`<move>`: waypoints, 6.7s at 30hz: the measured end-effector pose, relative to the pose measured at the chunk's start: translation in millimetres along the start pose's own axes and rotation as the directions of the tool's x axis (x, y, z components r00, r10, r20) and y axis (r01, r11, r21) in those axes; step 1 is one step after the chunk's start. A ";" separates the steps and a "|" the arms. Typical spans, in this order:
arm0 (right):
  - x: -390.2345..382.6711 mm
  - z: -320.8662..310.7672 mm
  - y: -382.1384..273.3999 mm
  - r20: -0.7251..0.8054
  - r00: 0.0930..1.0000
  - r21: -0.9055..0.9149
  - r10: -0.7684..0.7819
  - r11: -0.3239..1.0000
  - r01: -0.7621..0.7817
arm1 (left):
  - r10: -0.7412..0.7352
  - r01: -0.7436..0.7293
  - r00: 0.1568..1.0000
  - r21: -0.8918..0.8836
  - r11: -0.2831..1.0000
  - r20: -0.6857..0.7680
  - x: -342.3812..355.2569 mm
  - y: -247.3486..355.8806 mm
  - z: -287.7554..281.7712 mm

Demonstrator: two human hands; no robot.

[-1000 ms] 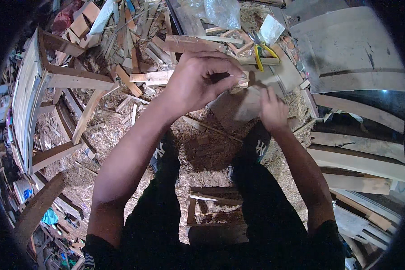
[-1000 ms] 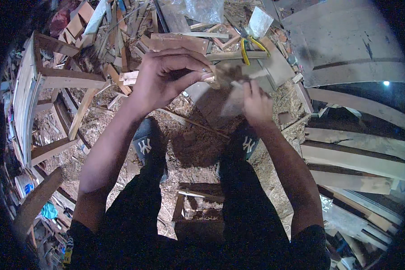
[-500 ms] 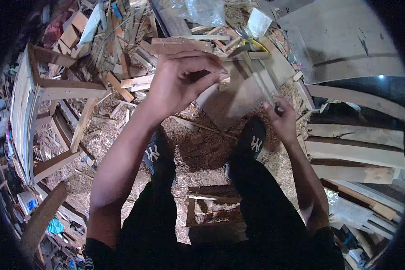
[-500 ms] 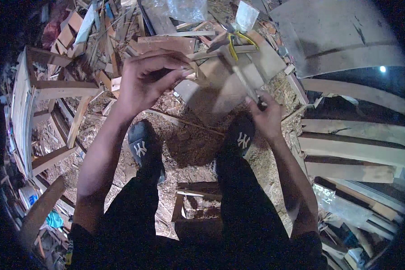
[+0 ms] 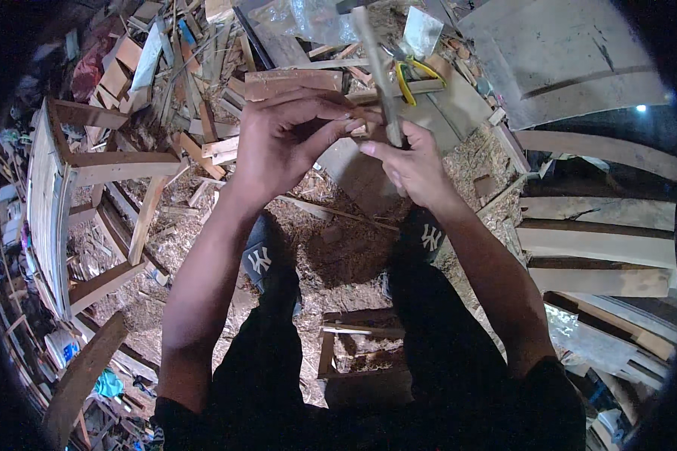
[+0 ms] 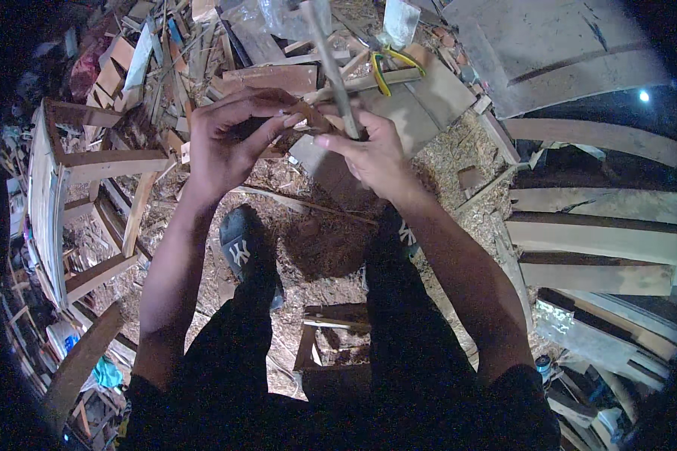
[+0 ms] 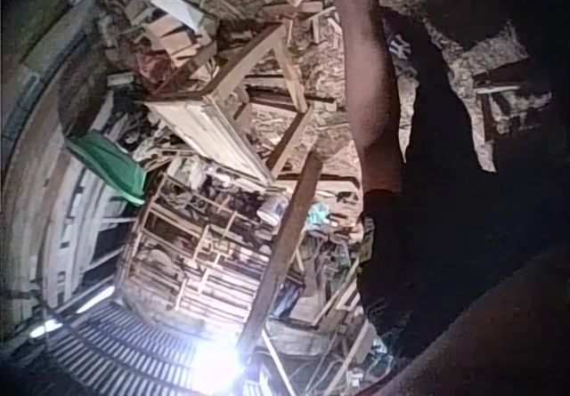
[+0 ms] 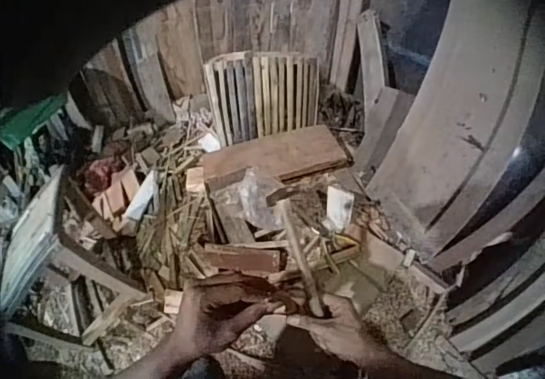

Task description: The person uses a hammer to drive a small piece of wood into a joint on a wooden frame and then uses pliers to remove a nail from a separate piece of wood.

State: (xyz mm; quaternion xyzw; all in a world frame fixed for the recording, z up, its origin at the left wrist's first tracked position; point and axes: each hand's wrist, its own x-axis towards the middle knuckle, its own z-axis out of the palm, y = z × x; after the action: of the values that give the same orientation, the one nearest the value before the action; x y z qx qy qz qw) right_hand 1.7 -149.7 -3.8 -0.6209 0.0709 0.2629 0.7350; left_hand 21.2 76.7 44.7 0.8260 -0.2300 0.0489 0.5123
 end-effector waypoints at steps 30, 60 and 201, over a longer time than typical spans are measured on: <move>10.8 1.1 20.0 -0.041 0.997 -0.007 -0.072 0.997 0.072 | 0.094 -0.087 0.994 0.102 0.991 -0.060 1.7 -3.2 -1.0; -155.6 -36.8 -126.1 0.243 0.890 -0.926 -0.385 0.180 0.330 | 0.082 -0.081 0.996 0.055 0.995 -0.021 -1.9 -4.1 -4.2; -152.0 -37.1 -147.7 0.197 0.978 -0.976 -0.070 -0.110 0.189 | -0.249 0.234 0.956 0.109 0.966 0.157 -0.9 -7.5 -19.2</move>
State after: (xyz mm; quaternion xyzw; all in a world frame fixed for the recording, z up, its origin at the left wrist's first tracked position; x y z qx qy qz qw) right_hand -49.5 -243.7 182.9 -0.9527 -0.2368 0.1809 0.0594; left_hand 26.7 96.4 47.2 0.8711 -0.1677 -0.0744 0.4555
